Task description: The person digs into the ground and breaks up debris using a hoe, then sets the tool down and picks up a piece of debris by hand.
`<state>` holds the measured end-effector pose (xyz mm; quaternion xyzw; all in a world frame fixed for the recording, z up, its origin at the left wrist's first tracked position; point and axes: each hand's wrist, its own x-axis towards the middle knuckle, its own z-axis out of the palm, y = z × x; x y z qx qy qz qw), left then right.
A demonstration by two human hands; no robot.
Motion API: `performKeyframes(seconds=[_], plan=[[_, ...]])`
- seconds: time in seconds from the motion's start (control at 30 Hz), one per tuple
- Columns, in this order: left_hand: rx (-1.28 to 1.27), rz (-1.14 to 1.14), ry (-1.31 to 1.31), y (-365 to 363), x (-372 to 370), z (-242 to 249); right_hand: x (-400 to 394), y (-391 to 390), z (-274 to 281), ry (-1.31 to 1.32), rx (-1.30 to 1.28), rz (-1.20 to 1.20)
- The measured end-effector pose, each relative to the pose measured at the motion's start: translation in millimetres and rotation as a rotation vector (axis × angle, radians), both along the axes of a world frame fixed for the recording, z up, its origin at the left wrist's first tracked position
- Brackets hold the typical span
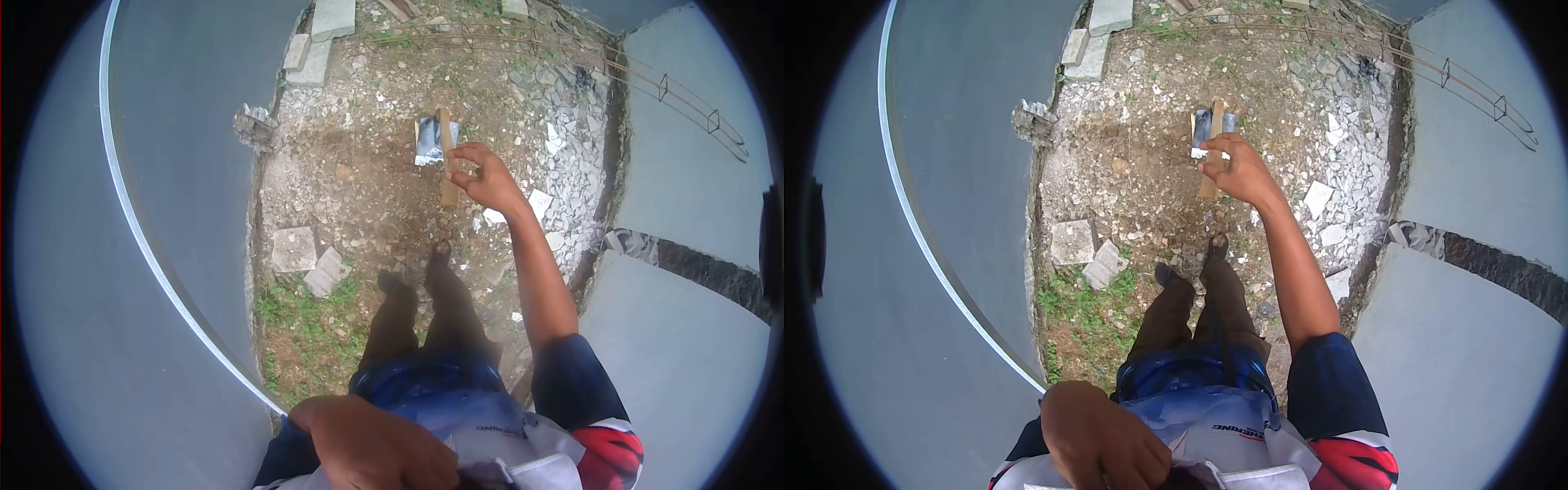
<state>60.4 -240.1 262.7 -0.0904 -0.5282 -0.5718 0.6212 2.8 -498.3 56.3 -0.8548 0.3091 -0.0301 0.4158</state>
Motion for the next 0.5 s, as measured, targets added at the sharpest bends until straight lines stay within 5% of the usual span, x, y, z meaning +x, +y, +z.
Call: performKeyframes(seconds=[0.07, 0.17, 0.2, 0.27, 0.43, 0.5], plan=[[-0.005, 0.111, -0.025, -2, 6, 11, -11, 25, 102, -0.341, 0.447, 0.162], [0.114, 0.252, 0.0, 4, 20, -2, -34, 73, 192, -1.206, 0.789, 0.905], [0.176, 0.313, 0.005, 8, 22, -7, -42, 80, 222, -1.202, 0.795, 1.054], [0.337, 0.505, -0.001, 18, 15, -8, -47, 97, 250, -1.286, 0.537, 1.045], [0.37, 0.455, -0.086, 14, 10, 8, -58, 108, 237, -1.384, 0.67, 0.875], [0.237, 0.524, 0.011, 25, 16, 6, -70, 124, 244, -1.379, 0.511, 0.269]])
